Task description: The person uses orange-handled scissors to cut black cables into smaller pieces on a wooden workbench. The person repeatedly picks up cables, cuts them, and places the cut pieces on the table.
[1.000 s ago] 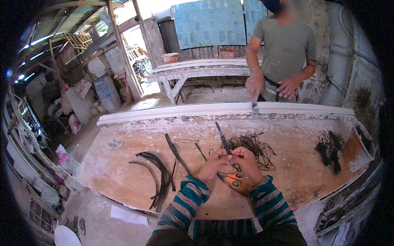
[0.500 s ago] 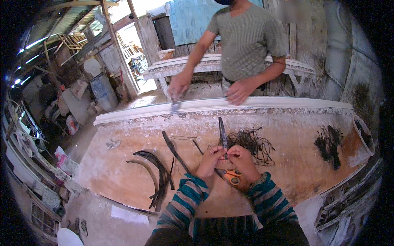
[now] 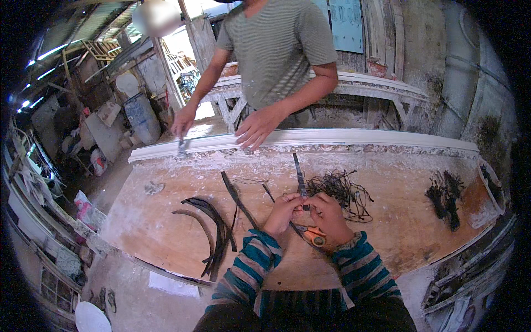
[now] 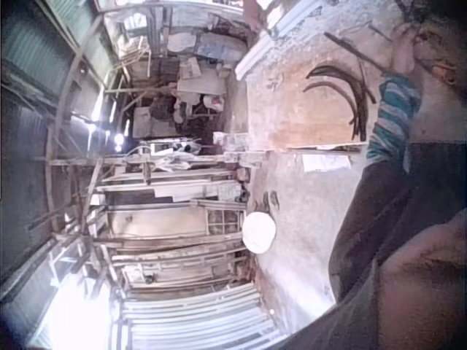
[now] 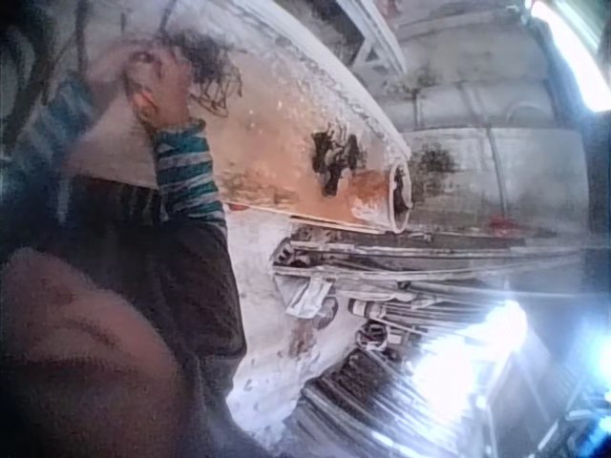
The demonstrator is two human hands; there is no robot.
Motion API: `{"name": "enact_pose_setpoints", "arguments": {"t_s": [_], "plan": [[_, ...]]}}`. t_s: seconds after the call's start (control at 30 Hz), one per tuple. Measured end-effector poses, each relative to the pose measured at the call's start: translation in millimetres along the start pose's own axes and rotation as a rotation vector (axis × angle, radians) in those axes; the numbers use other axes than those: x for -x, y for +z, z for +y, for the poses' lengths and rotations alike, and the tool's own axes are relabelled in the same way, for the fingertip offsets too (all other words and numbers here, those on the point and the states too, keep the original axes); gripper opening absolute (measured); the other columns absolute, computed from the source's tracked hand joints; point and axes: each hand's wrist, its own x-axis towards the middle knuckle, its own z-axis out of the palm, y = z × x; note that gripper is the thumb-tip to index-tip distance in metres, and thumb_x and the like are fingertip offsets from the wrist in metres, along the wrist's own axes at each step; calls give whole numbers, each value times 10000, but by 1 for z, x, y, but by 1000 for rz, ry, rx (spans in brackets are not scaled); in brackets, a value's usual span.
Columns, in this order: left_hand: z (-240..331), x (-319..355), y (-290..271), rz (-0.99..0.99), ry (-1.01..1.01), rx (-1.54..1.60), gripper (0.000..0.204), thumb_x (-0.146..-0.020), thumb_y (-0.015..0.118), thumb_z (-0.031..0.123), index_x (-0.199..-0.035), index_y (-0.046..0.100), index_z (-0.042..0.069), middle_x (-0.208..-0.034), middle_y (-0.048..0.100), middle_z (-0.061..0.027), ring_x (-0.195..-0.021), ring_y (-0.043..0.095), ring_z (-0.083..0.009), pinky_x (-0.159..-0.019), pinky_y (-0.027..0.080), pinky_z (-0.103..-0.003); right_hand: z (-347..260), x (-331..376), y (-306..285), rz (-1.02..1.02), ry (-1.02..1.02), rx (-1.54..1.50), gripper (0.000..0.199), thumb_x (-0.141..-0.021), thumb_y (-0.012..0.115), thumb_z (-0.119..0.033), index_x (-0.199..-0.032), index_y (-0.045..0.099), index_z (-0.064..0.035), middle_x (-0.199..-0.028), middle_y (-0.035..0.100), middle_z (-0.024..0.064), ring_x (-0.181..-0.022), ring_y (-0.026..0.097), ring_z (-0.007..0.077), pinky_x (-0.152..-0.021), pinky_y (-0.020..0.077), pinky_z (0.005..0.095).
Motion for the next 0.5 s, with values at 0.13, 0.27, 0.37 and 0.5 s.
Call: {"name": "enact_pose_setpoints", "arguments": {"t_s": [0.13,0.27,0.37,0.5], "plan": [[-10,-4,-6,-51,-7,73,92,-849,579,145,-855,613,59,-740,570,30,-643,517,-28,-560,441,-148,-10,-2,-1,61,-121,138,138,-720,607,-78,-858,598,-91,-747,553,98,-692,561,298,-595,438,393],[-6,-2,1,-31,-50,41,98,-844,585,138,-862,606,44,-761,584,22,-665,532,-36,-583,455,-159,3,2,5,134,-44,63,95,-736,635,-114,-803,590,-65,-713,550,109,-653,556,286,-572,432,374],[2,3,8,-53,-3,51,111,-855,568,156,-855,604,51,-793,608,-19,-696,565,-78,-636,477,-200,3,4,9,201,115,-139,82,-766,625,-102,-762,568,-44,-666,540,88,-613,545,215,-561,423,329],[-1,3,10,-45,2,65,119,-846,587,173,-843,608,55,-784,611,-16,-688,569,-81,-634,475,-194,19,10,21,251,329,-469,97,-789,602,-63,-725,531,-43,-655,539,35,-617,512,112,-554,404,271]]}}
